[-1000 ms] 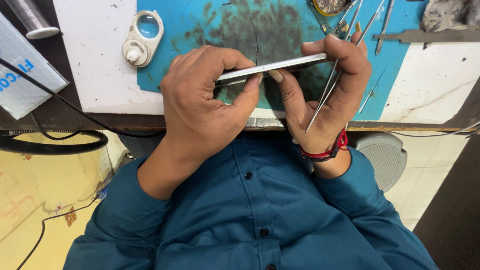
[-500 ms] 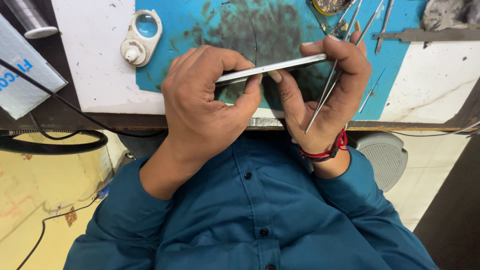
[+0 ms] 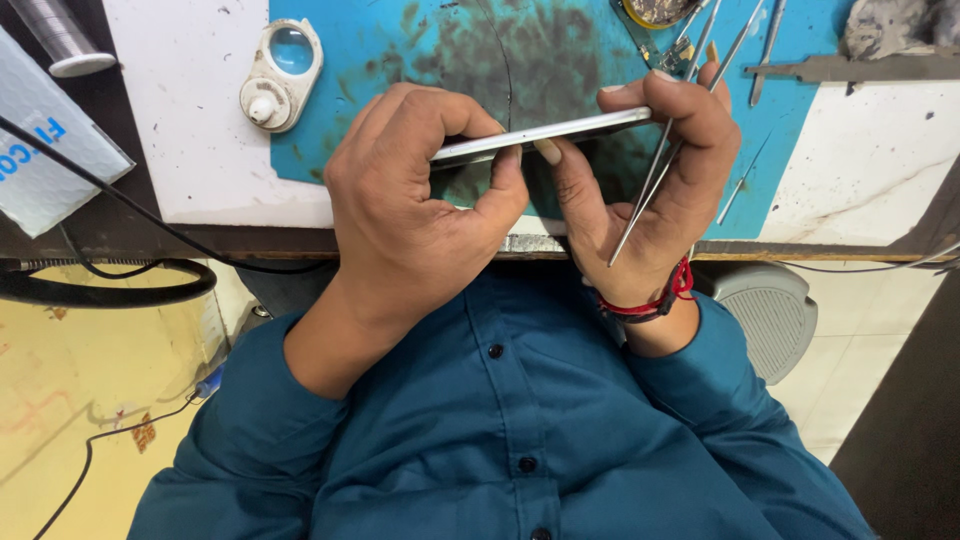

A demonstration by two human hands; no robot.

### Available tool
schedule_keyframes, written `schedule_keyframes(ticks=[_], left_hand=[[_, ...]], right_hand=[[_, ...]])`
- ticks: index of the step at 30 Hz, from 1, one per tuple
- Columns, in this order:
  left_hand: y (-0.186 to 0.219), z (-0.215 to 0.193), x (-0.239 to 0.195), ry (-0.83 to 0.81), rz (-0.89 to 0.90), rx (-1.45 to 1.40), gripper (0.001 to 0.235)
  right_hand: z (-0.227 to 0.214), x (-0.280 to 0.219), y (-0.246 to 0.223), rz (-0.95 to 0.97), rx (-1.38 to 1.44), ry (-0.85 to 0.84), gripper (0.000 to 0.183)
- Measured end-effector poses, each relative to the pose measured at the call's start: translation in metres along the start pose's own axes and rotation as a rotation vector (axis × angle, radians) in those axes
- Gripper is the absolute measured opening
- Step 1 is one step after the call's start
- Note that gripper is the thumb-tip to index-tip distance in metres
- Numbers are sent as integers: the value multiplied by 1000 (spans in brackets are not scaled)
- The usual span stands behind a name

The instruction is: The person uses tweezers and a green-handled tool to manipulate internal components of a disassembled smartphone, including the battery and logic board. They repeatedly adjust connectors and lift parts while the phone remains open on a workbench.

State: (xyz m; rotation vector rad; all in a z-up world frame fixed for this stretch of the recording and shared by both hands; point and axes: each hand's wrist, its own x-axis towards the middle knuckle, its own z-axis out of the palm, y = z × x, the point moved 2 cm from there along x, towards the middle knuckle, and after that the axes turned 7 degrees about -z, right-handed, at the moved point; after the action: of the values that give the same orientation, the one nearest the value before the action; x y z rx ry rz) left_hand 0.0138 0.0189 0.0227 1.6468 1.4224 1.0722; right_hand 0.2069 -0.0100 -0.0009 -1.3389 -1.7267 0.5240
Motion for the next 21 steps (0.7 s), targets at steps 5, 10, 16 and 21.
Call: schedule_keyframes(ticks=[5, 10, 16, 21], left_hand=[[1, 1, 0, 17, 13, 12, 25], [0, 2, -1, 25, 9, 32, 25], [1, 4, -3, 46, 8, 53, 25], [3, 6, -1, 83, 44, 67, 25]], right_hand=[[0, 0, 0, -7, 6, 2, 67], [-1, 0, 0, -1, 18, 5, 67], [0, 2, -2, -21, -10, 7, 69], [0, 3, -3, -22, 5, 16, 68]])
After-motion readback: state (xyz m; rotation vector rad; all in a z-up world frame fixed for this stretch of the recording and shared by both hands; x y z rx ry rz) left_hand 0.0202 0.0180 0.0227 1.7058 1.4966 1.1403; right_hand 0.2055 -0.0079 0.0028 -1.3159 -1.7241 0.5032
